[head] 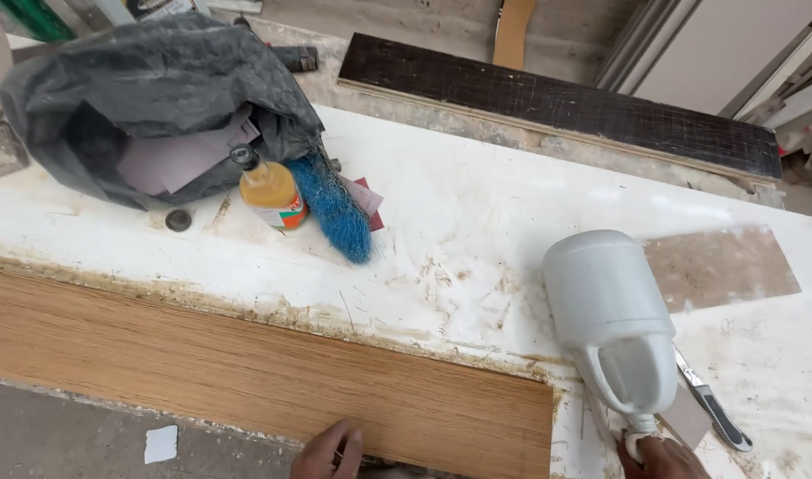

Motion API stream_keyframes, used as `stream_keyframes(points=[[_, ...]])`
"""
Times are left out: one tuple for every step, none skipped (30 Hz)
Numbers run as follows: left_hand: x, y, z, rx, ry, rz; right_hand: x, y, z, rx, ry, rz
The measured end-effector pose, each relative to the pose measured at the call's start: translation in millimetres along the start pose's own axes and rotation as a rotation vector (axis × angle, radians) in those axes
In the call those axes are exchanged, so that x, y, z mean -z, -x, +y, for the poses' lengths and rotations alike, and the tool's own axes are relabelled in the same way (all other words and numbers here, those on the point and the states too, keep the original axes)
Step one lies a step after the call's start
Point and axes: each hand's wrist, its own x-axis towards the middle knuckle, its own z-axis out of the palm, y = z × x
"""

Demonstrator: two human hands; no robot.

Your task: The person sands a long wooden plank on a workbench using a sanding block, then wipes the plank with a cloth. The person continues sanding the plank after wiping.

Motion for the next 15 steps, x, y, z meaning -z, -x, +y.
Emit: stream_keyframes(points=[[-9.2,-3.7,-15.2,-0.209,0.047,0.097,-12.8,2.6,5.1,0.018,-0.040,0.048],[-18.2,-7.0,-29.8,-0.417,0.095,0.196,-25.0,5.2,10.5,0.035,-0.081,0.096],[-11.2,-4.5,-23.4,-0.415,0.091,0.185,-17.6,0.2,11.2,0.026,-0.079,0.087],[-4.4,-2.1,-16.5,-0.452,0.065,0.165,-10.2,-5.1,12.3,-0.075,0.068,-0.129],[-0.9,-2.7,-7.6,-0.495,0.045,0.147,-2.4,-14.1,14.8,-0.183,0.213,-0.334],[0.3,-8.4,-5.1,-0.499,0.047,0.137,28.8,-20.2,4.5,-0.194,0.215,-0.335],[3.2,-13.2,-3.6,-0.567,-0.049,0.115,59.7,-22.8,-6.4,-0.220,0.098,-0.145],[5.4,-17.8,-1.9,-0.635,-0.146,0.091,90.4,-26.1,-16.7,-0.243,-0.016,0.047],[6.1,-26.9,3.1,-0.647,-0.143,0.070,119.0,-47.6,-27.9,-0.267,-0.010,0.046],[6.0,-35.7,8.6,-0.855,-0.149,0.129,147.4,-70.0,-37.8,-0.246,0.094,-0.024],[4.1,-44.4,15.0,-1.062,-0.144,0.190,177.2,-93.7,-46.1,-0.226,0.199,-0.093],[0.5,-49.2,19.3,-1.074,-0.132,0.171,202.0,-116.4,-59.7,-0.249,0.207,-0.095],[-1.2,-52.1,21.4,-1.044,-0.258,0.079,224.0,-139.7,-73.6,-0.191,0.166,-0.102],[-3.2,-55.1,23.4,-1.013,-0.383,-0.011,245.3,-163.9,-86.8,-0.132,0.125,-0.108],[-7.0,-55.3,30.9,-1.019,-0.382,-0.024,257.1,-178.8,-104.1,-0.145,0.127,-0.112]])
